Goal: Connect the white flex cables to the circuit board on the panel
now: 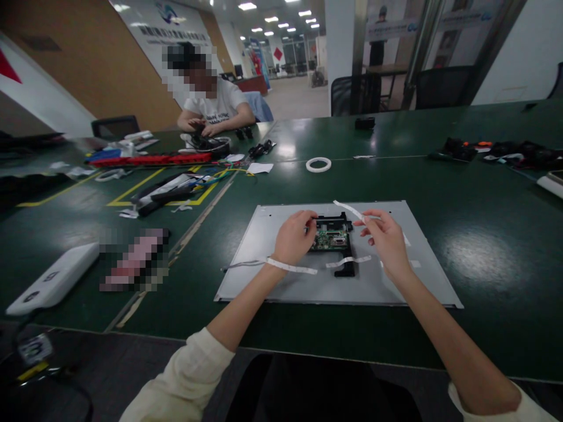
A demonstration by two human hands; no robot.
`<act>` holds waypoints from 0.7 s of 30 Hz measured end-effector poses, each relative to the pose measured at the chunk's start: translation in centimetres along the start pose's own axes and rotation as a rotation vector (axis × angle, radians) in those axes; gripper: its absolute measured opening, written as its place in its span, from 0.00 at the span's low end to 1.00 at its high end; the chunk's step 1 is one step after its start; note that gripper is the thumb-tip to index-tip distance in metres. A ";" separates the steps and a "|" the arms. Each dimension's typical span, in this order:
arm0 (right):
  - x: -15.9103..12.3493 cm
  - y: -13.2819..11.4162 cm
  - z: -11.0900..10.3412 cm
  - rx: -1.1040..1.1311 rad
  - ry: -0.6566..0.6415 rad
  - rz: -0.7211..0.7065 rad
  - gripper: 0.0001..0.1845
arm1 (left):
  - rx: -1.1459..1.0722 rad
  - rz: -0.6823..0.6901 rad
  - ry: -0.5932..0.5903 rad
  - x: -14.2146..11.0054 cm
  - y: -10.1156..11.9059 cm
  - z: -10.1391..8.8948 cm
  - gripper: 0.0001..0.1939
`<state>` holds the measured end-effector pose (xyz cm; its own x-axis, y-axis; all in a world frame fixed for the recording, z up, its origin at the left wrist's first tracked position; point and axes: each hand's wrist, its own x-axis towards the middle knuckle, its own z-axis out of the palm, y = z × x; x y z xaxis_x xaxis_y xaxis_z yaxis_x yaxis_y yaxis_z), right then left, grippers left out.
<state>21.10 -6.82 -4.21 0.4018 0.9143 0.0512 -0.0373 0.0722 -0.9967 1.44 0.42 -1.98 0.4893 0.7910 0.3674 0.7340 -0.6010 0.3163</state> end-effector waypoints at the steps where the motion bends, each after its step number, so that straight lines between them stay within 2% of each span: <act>1: 0.3 0.3 0.2 -0.016 -0.022 0.010 0.19 | -0.017 0.017 0.028 0.1 -0.1 0.2 0.12; 4: 0.9 1.3 0.4 -0.058 -0.061 0.031 0.21 | -0.071 0.079 0.077 0.7 -0.6 1.0 0.14; 6: 1.1 1.7 0.4 -0.066 -0.067 0.046 0.22 | -0.093 0.119 0.066 1.3 -0.8 1.6 0.16; 12: 1.3 2.0 0.7 -0.077 -0.100 0.092 0.22 | -0.053 0.195 -0.107 2.5 -0.5 3.2 0.20; 16: 1.2 1.8 0.8 -0.129 -0.119 0.121 0.21 | -0.043 0.216 -0.226 2.7 -0.4 3.5 0.22; 21: 1.2 1.8 0.7 -0.107 -0.094 0.122 0.17 | -0.045 0.191 -0.264 2.9 -0.7 3.8 0.24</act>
<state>20.87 -5.26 -5.94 0.3131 0.9471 -0.0702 0.0187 -0.0801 -0.9966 4.11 3.54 -4.43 0.7259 0.6621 0.1861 0.5983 -0.7414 0.3038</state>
